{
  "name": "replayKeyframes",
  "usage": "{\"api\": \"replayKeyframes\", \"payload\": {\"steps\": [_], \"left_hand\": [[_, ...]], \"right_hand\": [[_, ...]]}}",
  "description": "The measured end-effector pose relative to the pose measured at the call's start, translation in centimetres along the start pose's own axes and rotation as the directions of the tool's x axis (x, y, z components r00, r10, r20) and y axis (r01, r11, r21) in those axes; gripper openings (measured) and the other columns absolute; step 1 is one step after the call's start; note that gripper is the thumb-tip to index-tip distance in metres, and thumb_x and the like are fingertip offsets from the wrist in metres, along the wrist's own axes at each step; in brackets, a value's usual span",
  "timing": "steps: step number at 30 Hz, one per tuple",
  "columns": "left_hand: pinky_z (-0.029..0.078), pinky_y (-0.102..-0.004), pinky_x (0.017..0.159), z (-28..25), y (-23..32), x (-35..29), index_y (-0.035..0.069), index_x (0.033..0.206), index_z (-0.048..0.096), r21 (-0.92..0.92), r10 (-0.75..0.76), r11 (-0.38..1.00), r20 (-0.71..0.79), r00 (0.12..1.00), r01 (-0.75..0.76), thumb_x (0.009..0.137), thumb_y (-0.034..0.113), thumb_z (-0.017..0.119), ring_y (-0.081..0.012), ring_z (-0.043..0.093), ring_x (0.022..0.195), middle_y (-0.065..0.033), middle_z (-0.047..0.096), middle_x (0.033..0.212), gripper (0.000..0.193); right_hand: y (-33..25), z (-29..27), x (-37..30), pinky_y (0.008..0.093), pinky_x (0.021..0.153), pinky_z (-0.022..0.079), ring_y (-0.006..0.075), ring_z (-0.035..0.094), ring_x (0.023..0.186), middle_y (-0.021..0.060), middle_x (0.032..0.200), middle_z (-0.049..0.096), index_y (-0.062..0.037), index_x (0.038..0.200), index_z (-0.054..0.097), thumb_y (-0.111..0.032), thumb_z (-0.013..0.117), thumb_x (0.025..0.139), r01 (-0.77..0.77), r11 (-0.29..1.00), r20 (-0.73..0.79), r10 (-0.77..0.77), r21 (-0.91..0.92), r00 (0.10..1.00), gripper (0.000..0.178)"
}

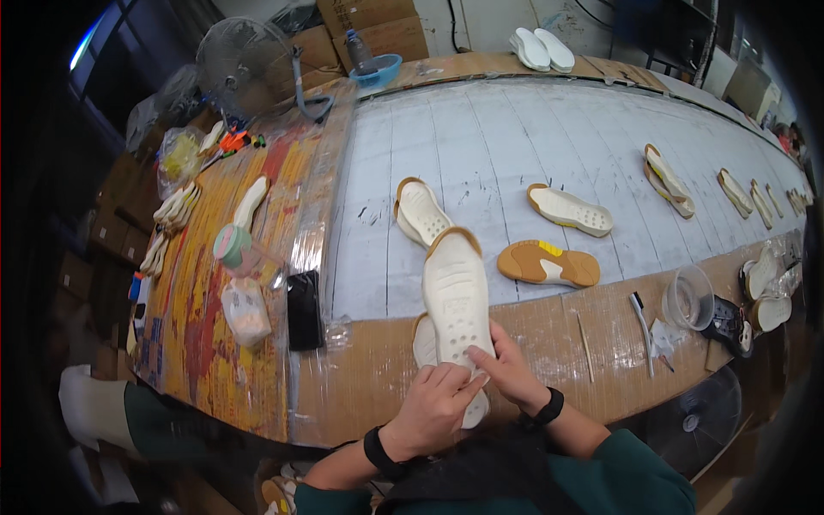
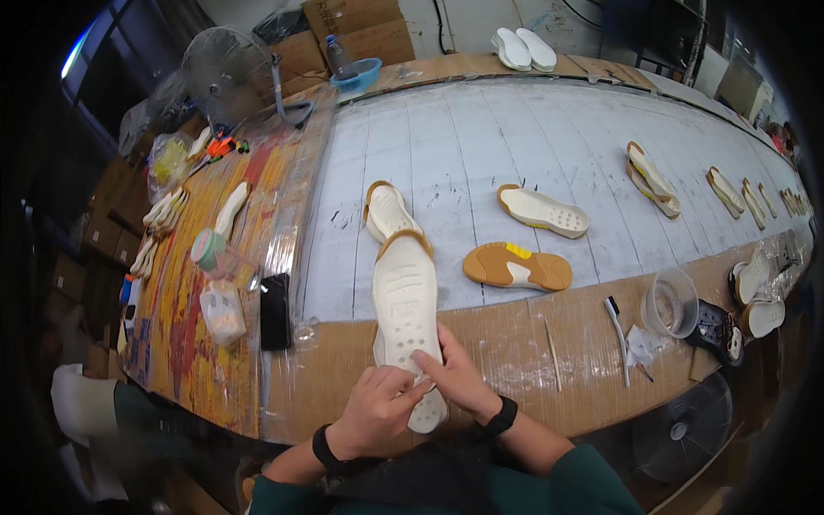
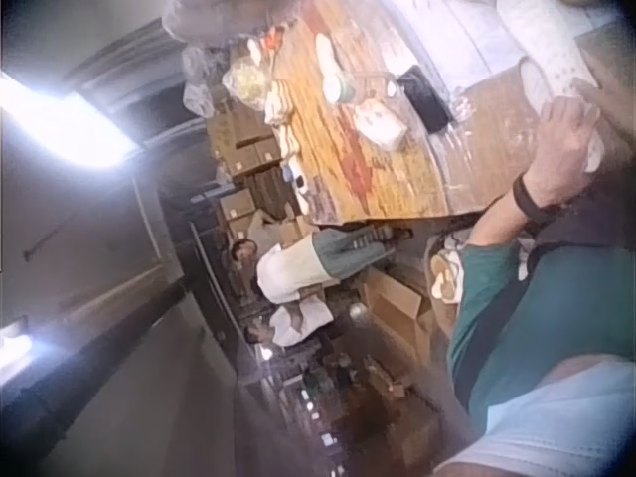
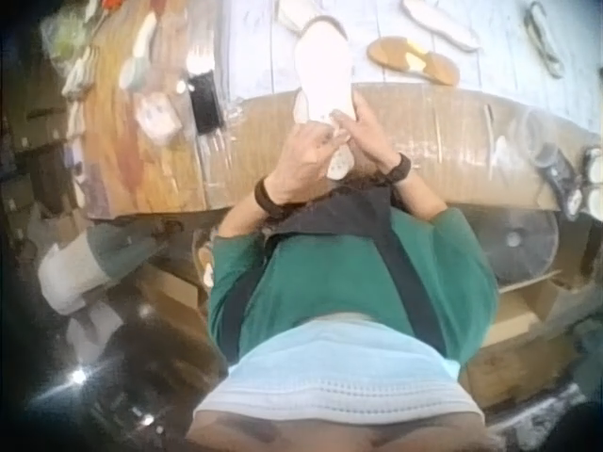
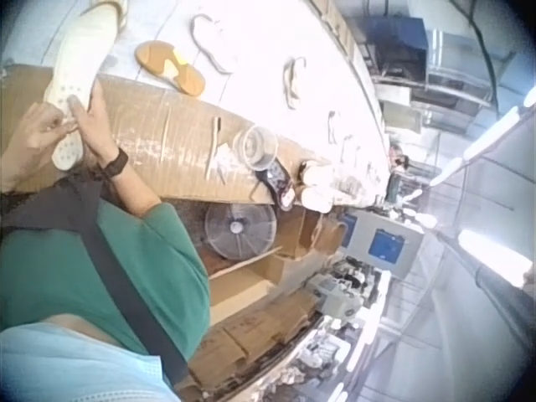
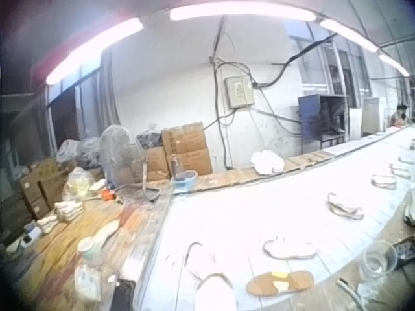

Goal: Inspecting, cleaning, and sorting shoe components on a production line.

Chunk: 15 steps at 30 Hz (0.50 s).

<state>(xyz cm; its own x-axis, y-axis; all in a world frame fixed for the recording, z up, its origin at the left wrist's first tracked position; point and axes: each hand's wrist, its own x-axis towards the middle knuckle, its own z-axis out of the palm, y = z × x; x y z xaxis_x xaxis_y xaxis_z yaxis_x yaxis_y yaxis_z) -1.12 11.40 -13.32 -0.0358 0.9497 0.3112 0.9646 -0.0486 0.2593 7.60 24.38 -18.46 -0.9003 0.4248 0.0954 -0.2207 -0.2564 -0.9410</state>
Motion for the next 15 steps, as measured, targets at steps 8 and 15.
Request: {"api": "replayKeyframes", "payload": {"steps": [8, 15], "left_hand": [[0.032, -0.0332, 0.096, 0.7, 1.1, -0.5, -0.006, 0.129, 0.029, -0.978, -0.591, 0.183, -0.026, 0.806, 0.102, 0.083, 0.014, 0.059, -0.0185, 0.041, 0.114, -0.0158, 0.042, 0.126, 0.059], [0.036, -0.0305, 0.093, 4.2, 3.9, -0.4, 0.001, 0.133, 0.02, -0.994, -0.733, 0.019, -0.089, 0.674, -0.111, 0.081, 0.01, 0.06, -0.0169, 0.043, 0.111, -0.0114, 0.043, 0.121, 0.066]], "right_hand": [[-1.6, -0.6, -3.9, 0.0285, 0.083, 0.046, 0.0146, 0.055, 0.099, 0.0081, 0.113, 0.053, -0.0017, 0.124, 0.038, -0.015, 0.051, 0.087, -0.374, 0.813, 0.172, 0.332, 0.446, 0.927, 0.042], [-4.7, -0.8, -5.2, 0.0321, 0.066, 0.049, 0.026, 0.059, 0.089, 0.0134, 0.105, 0.055, -0.0022, 0.126, 0.036, -0.014, 0.061, 0.077, 0.346, 0.318, 0.271, -0.256, -0.883, 0.928, 0.056]]}}
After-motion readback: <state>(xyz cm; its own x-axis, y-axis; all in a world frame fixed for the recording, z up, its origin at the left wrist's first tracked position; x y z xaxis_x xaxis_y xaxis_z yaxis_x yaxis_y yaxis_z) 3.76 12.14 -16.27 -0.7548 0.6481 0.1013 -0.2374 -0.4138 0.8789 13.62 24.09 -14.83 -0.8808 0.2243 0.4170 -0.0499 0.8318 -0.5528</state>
